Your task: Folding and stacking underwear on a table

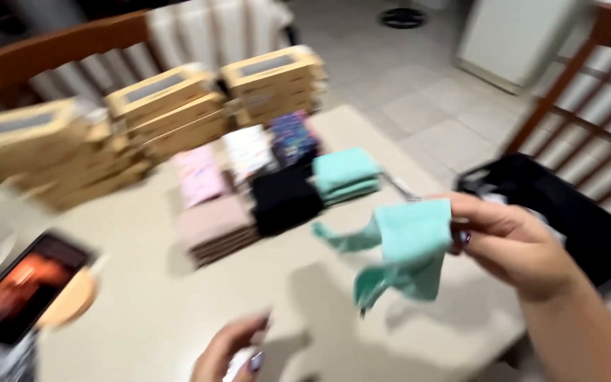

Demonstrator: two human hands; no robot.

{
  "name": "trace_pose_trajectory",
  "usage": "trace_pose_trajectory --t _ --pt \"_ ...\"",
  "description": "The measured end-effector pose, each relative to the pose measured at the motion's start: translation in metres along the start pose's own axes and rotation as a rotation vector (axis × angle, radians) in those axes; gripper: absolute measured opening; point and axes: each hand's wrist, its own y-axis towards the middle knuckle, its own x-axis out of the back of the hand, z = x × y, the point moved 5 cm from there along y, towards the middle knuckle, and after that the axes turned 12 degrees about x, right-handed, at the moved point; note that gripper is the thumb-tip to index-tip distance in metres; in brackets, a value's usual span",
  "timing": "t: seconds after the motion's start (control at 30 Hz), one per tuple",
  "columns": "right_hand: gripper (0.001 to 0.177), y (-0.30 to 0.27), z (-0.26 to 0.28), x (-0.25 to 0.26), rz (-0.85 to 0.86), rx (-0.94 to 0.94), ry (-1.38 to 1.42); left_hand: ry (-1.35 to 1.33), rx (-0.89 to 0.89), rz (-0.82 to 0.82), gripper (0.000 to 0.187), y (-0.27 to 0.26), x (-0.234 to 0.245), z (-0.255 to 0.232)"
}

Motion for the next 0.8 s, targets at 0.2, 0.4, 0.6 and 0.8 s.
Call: trace_pose_trajectory --t 0.2,0.4,0.6,0.8 --pt "0.051 0.021 -0.099 -0.115 0.012 -0.281 0.733 -0.344 0.081 -0.008 0.098 0.020 -0.017 -0.059" --pt "0.035 -0.006 -0.180 -0.136 -0.182 -0.455 0.867 -0.644 0.256 -0.184 0.062 0.029 -0.004 -0.033" --pt "0.053 -0.009 -0.179 -0.136 -0.167 -0.403 0.828 -0.272 0.237 -0.491 0.032 0.025 0.020 -0.039" --pt "0.061 0.000 -0.160 -0.141 0.013 -0.339 0.647 -0.042 0.097 -0.681 0.038 0.021 0.033 -0.048"
